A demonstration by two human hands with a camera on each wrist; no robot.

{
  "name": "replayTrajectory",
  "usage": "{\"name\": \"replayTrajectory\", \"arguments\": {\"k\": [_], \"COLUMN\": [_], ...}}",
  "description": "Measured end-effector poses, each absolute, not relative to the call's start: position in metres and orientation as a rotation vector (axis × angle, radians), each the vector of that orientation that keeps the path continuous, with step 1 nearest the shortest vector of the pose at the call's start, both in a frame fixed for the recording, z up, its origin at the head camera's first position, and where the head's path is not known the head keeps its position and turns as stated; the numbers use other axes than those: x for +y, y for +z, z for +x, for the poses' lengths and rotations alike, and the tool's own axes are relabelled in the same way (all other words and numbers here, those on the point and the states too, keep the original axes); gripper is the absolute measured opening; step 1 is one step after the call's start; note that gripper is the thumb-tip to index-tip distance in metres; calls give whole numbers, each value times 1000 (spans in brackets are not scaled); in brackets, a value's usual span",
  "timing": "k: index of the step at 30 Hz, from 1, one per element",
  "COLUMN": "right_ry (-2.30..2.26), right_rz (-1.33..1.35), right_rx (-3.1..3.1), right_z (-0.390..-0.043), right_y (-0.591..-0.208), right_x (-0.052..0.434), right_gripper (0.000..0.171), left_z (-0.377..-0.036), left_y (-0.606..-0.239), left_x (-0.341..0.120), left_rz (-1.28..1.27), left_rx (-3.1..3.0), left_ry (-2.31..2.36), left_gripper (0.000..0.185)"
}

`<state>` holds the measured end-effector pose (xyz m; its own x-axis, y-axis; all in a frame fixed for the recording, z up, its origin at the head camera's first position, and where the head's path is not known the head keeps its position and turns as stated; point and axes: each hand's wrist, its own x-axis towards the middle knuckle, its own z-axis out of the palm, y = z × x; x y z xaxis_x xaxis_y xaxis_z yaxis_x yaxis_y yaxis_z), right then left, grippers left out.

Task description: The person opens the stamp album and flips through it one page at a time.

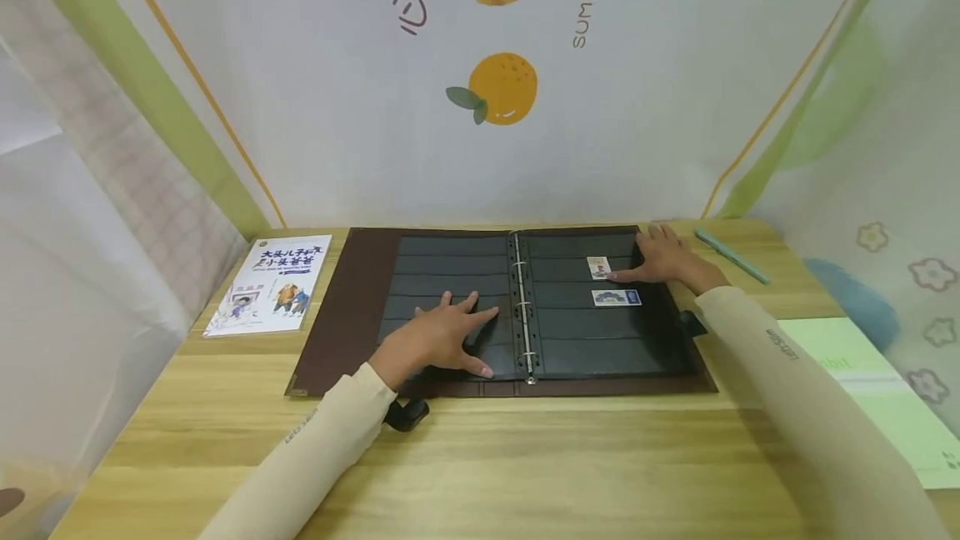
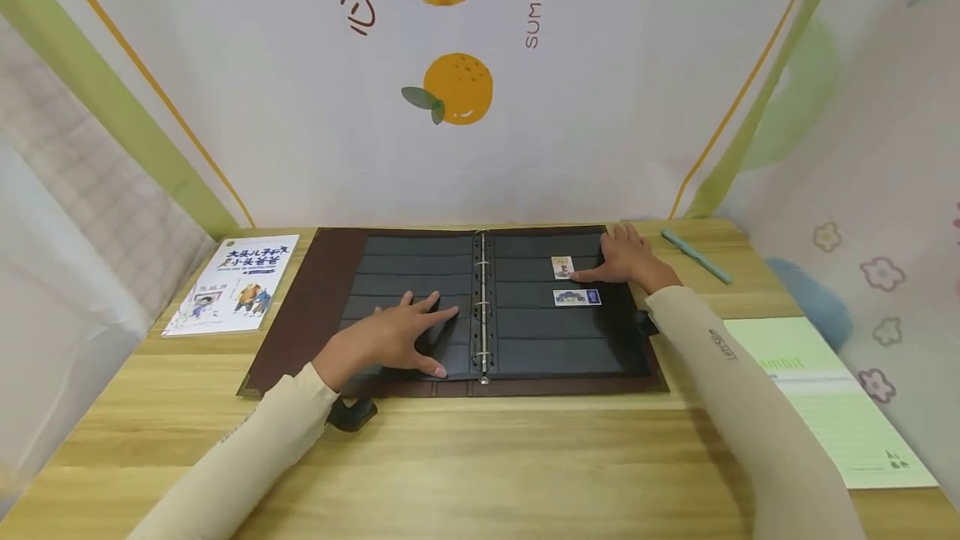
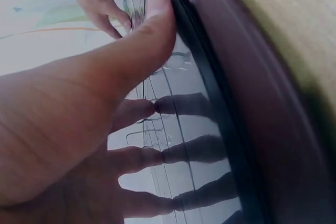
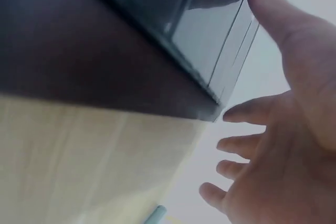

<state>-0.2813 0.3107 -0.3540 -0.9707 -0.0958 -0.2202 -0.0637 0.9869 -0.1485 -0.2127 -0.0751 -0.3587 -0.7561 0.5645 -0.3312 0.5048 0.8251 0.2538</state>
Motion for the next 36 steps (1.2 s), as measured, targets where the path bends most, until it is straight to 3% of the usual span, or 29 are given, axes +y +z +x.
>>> {"name": "replayTrajectory", "arguments": {"k": [14, 21, 28, 36], "right_ry": [-318, -469, -492, -628], "right_rz": [-70, -154, -115, -311], "right_rx": [2865, 2992, 3025, 2999], "right_z": [-286, -282, -275, -277], "right_y": [-362, -363, -360, -359], "right_x": [312, 305, 297, 310], "right_gripper": [111, 85, 105, 96], "left_z": [-209, -210, -212, -213], "left_y": [-364, -365, -364, -363], "left_x": [-70, -70, -69, -69], "left_rz": [770, 765, 758, 755], "left_rx": [2615, 2621, 2607, 2606], "left_ry": [108, 146, 125, 94], "left_gripper": [95, 96, 98, 98]}}
